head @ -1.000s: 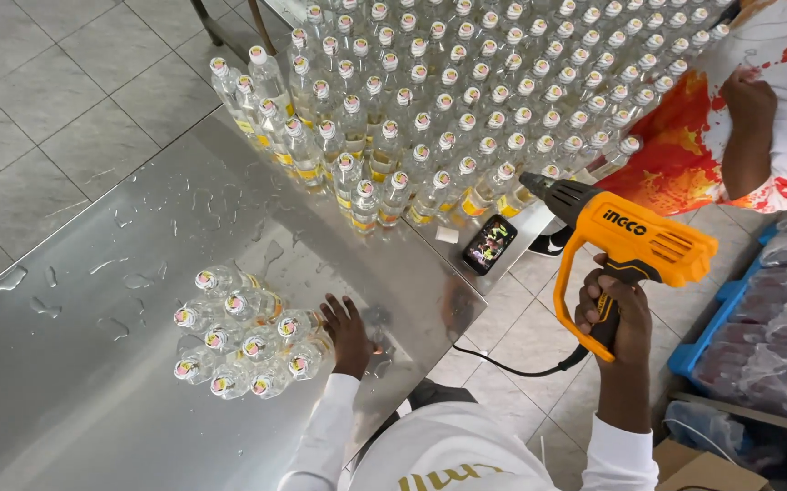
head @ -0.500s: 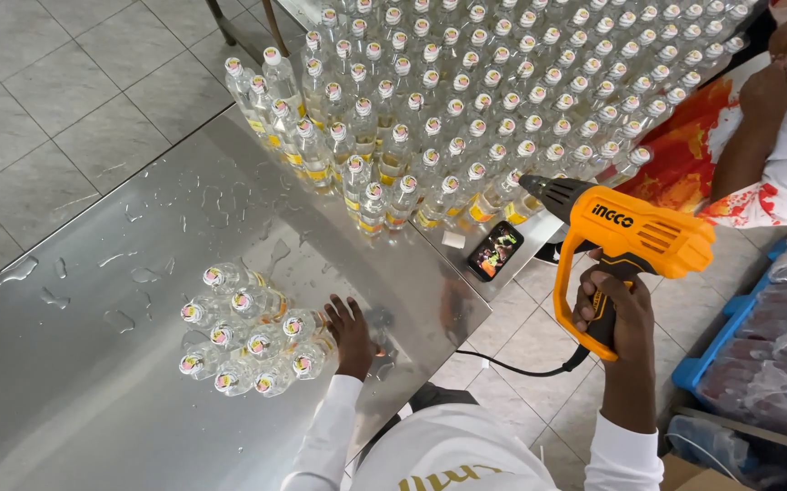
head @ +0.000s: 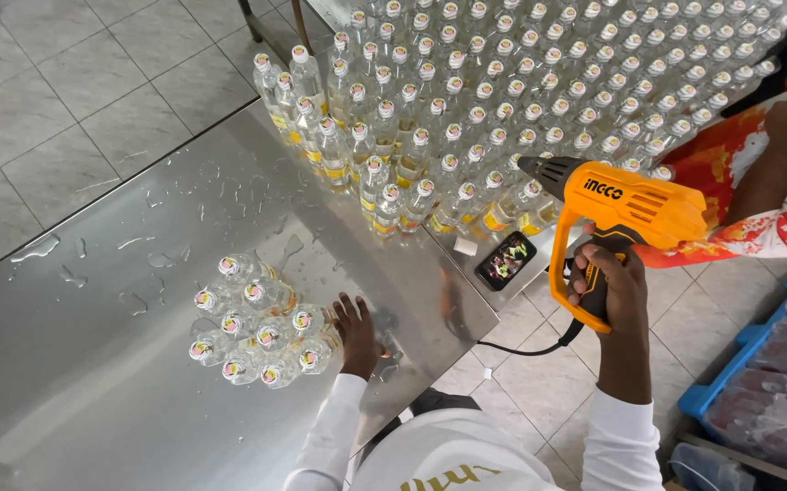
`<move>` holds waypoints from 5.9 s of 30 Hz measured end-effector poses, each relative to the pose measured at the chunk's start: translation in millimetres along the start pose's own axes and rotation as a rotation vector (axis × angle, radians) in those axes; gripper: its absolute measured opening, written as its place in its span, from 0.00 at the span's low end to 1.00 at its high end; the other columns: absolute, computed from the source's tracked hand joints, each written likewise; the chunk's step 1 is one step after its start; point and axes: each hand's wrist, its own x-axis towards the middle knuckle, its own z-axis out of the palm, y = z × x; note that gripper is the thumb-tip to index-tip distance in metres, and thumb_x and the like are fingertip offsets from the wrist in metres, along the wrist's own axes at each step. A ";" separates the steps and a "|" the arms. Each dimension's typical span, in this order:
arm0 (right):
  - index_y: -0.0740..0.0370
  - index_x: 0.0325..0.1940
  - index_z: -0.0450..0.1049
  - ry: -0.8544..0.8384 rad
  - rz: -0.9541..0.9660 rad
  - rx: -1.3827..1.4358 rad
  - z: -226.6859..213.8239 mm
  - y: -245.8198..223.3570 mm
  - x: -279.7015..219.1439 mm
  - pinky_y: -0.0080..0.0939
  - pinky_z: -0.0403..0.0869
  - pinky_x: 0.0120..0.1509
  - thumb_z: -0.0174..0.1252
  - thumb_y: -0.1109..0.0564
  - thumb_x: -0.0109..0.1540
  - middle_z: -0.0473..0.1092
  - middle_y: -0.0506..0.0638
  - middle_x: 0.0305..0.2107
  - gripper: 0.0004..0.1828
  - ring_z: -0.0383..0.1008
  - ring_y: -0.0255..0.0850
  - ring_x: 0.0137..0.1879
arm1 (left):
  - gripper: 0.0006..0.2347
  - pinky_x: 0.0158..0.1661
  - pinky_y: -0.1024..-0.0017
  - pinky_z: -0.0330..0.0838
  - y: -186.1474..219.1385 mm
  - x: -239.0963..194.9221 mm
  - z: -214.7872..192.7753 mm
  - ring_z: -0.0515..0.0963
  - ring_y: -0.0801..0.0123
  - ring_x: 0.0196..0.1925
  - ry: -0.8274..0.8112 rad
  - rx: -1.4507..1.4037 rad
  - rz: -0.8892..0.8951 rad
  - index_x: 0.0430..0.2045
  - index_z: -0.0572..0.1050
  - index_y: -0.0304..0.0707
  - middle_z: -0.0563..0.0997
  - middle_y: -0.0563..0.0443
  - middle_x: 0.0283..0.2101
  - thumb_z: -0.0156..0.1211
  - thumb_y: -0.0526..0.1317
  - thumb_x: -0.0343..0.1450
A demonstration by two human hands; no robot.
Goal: Using a handheld heat gun to shrink plastic safety seals onto the caps of small bottles arranged on a production table.
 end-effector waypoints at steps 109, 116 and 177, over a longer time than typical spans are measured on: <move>0.51 0.47 0.77 -0.441 0.064 0.023 239.6 56.2 252.4 0.38 0.71 0.26 0.62 0.56 0.69 0.69 0.45 0.29 0.03 0.68 0.35 0.24 | 0.72 0.71 0.46 0.63 2.0 0.1 27.8 0.45 0.26 0.83 0.373 0.285 0.005 0.80 0.47 0.32 0.39 0.20 0.82 0.88 0.70 0.44; 0.54 0.70 0.68 -0.721 0.121 0.327 146.9 75.1 173.1 0.38 0.78 0.37 0.58 0.40 0.71 0.67 0.50 0.35 0.27 0.68 0.36 0.33 | 0.68 0.71 0.53 0.68 9.0 -11.1 -3.1 0.51 0.27 0.82 0.204 0.177 0.005 0.77 0.55 0.32 0.47 0.20 0.81 0.88 0.61 0.41; 0.73 0.67 0.70 -0.577 0.088 0.171 -116.2 145.1 -60.4 0.47 0.84 0.21 0.62 0.53 0.64 0.72 0.64 0.31 0.30 0.80 0.48 0.27 | 0.60 0.80 0.54 0.49 -18.2 -12.6 11.8 0.41 0.35 0.86 0.133 -0.046 0.110 0.81 0.47 0.37 0.38 0.28 0.84 0.83 0.59 0.56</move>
